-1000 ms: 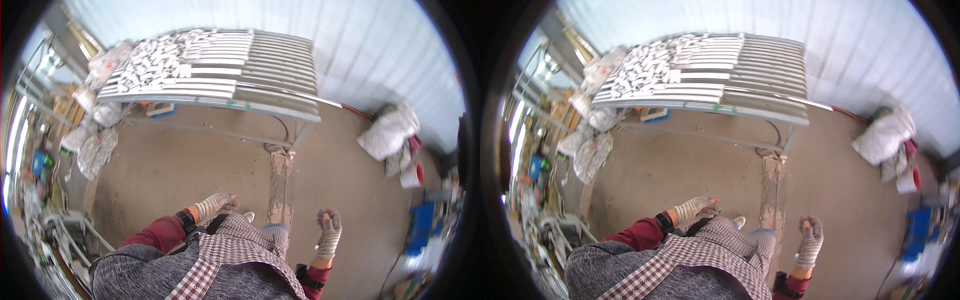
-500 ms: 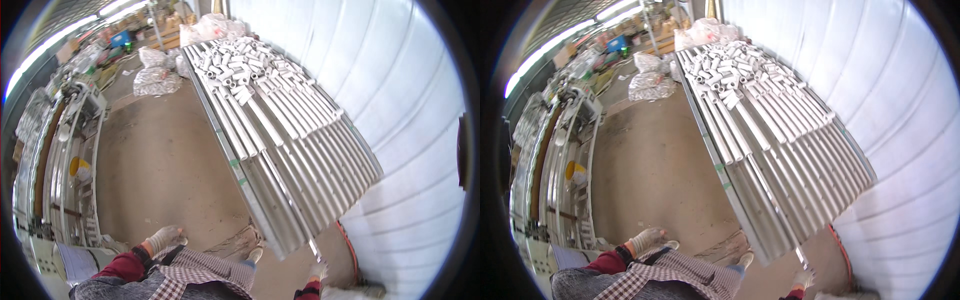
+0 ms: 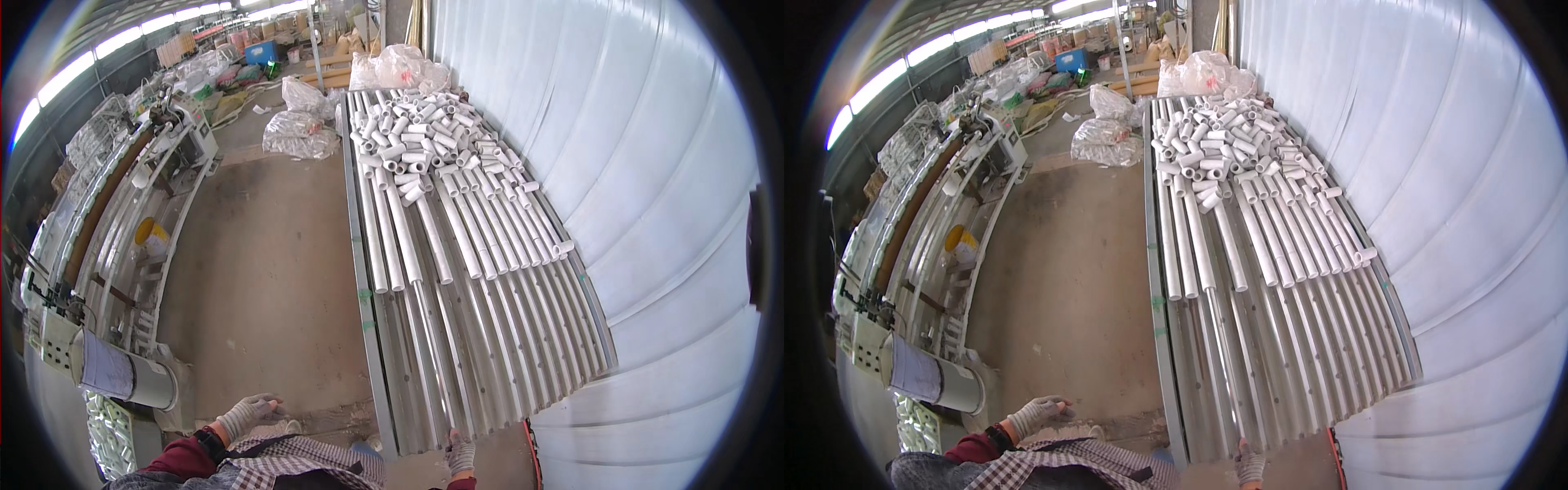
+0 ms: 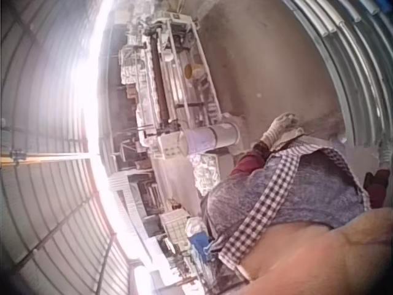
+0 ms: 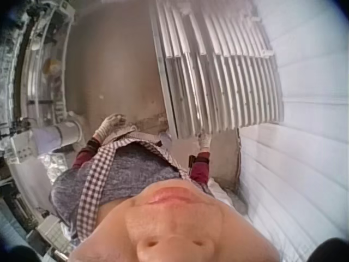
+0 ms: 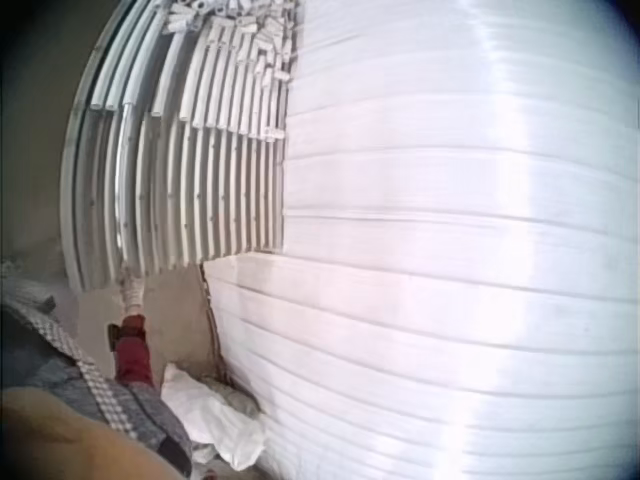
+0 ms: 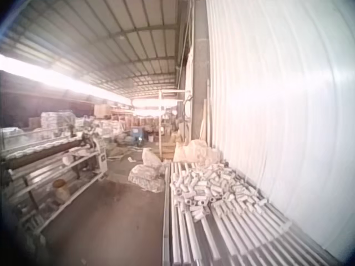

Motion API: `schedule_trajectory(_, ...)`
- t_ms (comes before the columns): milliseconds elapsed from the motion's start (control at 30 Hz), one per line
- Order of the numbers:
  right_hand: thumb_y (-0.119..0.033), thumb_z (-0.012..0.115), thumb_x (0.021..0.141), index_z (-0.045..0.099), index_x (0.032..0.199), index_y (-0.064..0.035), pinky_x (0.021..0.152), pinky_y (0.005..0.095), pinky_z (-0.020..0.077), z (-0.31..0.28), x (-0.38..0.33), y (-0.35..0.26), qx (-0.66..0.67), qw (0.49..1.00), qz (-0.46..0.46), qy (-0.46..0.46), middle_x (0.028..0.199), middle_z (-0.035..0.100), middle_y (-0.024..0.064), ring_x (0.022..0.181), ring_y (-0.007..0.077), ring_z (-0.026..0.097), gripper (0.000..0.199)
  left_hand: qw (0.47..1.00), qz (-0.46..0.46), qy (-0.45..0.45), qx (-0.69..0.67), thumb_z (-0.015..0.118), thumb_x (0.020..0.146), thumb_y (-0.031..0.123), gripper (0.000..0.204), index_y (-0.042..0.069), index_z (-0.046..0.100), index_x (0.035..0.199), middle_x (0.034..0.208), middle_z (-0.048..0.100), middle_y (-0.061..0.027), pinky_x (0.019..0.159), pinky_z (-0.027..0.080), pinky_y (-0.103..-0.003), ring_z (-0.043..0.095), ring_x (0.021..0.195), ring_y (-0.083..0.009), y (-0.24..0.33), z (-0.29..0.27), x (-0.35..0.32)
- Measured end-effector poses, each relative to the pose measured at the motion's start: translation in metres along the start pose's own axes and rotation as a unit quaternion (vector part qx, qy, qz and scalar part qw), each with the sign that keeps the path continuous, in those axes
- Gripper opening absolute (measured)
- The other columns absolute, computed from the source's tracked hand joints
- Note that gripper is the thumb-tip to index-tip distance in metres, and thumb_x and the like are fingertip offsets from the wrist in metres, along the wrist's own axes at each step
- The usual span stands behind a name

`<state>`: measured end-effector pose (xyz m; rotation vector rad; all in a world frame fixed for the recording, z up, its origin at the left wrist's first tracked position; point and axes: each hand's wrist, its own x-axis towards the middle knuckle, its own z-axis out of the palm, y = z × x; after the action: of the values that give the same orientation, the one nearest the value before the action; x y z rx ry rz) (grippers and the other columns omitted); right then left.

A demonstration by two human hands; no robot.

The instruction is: Operating an industrial machine to wrap or process plastic components, including applying glue and handling rolls.

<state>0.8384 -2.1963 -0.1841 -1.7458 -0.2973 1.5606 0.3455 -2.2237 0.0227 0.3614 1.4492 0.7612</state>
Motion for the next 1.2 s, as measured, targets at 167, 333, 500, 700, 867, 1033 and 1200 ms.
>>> schedule_trajectory(167, -0.044, 0.060, 0.086, 0.058, 0.102, -0.0197, 0.031, 0.0287, 0.0276, -0.008, -0.047, -0.058, 0.027, 1.000, 0.008, -0.008, 0.049, 0.037, -0.0024, 0.035, 0.0120, 0.035, 0.030, 0.999, 0.041, -0.021, 0.013, 0.059, 0.090, 0.026, 0.043, -0.003, 0.050, 0.121, 0.109, 0.061, -0.0155, 0.089, 0.049, -0.036, 0.061, 0.101, -0.0248, 0.008, 0.002, 0.006)
schedule_trajectory(333, -0.044, 0.052, 0.090, 0.058, 0.107, -0.0210, 0.030, 0.0272, 0.0285, -0.004, -0.111, -0.136, 0.112, 0.990, -0.076, 0.036, 0.046, 0.035, -0.0043, 0.034, 0.0096, 0.033, 0.029, 0.990, 0.113, -0.086, -0.003, 0.055, 0.093, 0.028, 0.042, -0.003, 0.050, 0.122, 0.112, 0.060, -0.0144, 0.092, 0.047, -0.035, 0.060, 0.103, -0.0240, 0.038, -0.006, 0.010)
schedule_trajectory(500, -0.043, 0.053, 0.090, 0.057, 0.083, -0.0180, 0.029, 0.0234, 0.0236, 0.037, -0.208, -0.212, 0.241, 0.912, -0.312, -0.113, 0.050, 0.032, -0.0071, 0.034, 0.0067, 0.027, 0.027, 0.961, 0.208, -0.176, 0.052, 0.055, 0.093, 0.030, 0.042, 0.001, 0.051, 0.123, 0.113, 0.060, -0.0097, 0.092, 0.046, -0.029, 0.058, 0.107, -0.0172, 0.094, -0.016, 0.000)
schedule_trajectory(700, -0.033, 0.044, 0.096, 0.035, 0.129, -0.0076, 0.038, 0.0195, 0.0251, 0.130, -0.353, -0.295, 0.269, 0.786, -0.453, -0.323, 0.074, 0.034, -0.0015, 0.053, 0.0071, 0.033, 0.042, 0.848, 0.369, -0.368, 0.099, 0.054, 0.093, 0.034, 0.054, -0.002, 0.042, 0.131, 0.119, 0.057, -0.0116, 0.099, 0.040, -0.031, 0.054, 0.112, -0.0188, 0.199, 0.005, -0.055)
schedule_trajectory(867, -0.031, 0.049, 0.094, 0.050, 0.112, -0.0113, 0.039, 0.0226, 0.0284, 0.295, -0.468, -0.229, 0.275, 0.773, -0.308, -0.482, 0.077, 0.038, -0.0002, 0.053, 0.0106, 0.035, 0.026, 0.822, 0.327, -0.465, -0.018, 0.050, 0.092, 0.042, 0.064, -0.005, 0.037, 0.134, 0.118, 0.057, -0.0122, 0.095, 0.042, -0.031, 0.056, 0.108, -0.0185, 0.226, -0.015, -0.124)
schedule_trajectory(1033, -0.013, 0.059, 0.087, 0.048, 0.109, -0.0068, 0.067, 0.0310, 0.0481, 0.443, -0.498, -0.141, 0.091, 0.673, -0.214, -0.702, 0.096, 0.056, 0.0173, 0.079, 0.0228, 0.059, 0.025, 0.844, 0.379, -0.370, -0.082, 0.048, 0.091, 0.040, 0.055, -0.003, 0.043, 0.125, 0.105, 0.061, -0.0138, 0.082, 0.047, -0.030, 0.059, 0.092, -0.0194, 0.221, -0.106, -0.170)
schedule_trajectory(1200, -0.028, 0.059, 0.089, 0.055, 0.108, -0.0020, 0.081, 0.0328, 0.0476, 0.523, -0.422, -0.101, -0.048, 0.582, -0.115, -0.803, 0.104, 0.060, 0.0144, 0.089, 0.0217, 0.060, 0.032, 0.912, 0.277, -0.279, -0.115, 0.062, 0.082, 0.034, 0.060, 0.001, 0.043, 0.129, 0.093, 0.061, -0.0115, 0.073, 0.048, -0.028, 0.060, 0.079, -0.0178, 0.187, -0.201, -0.158)
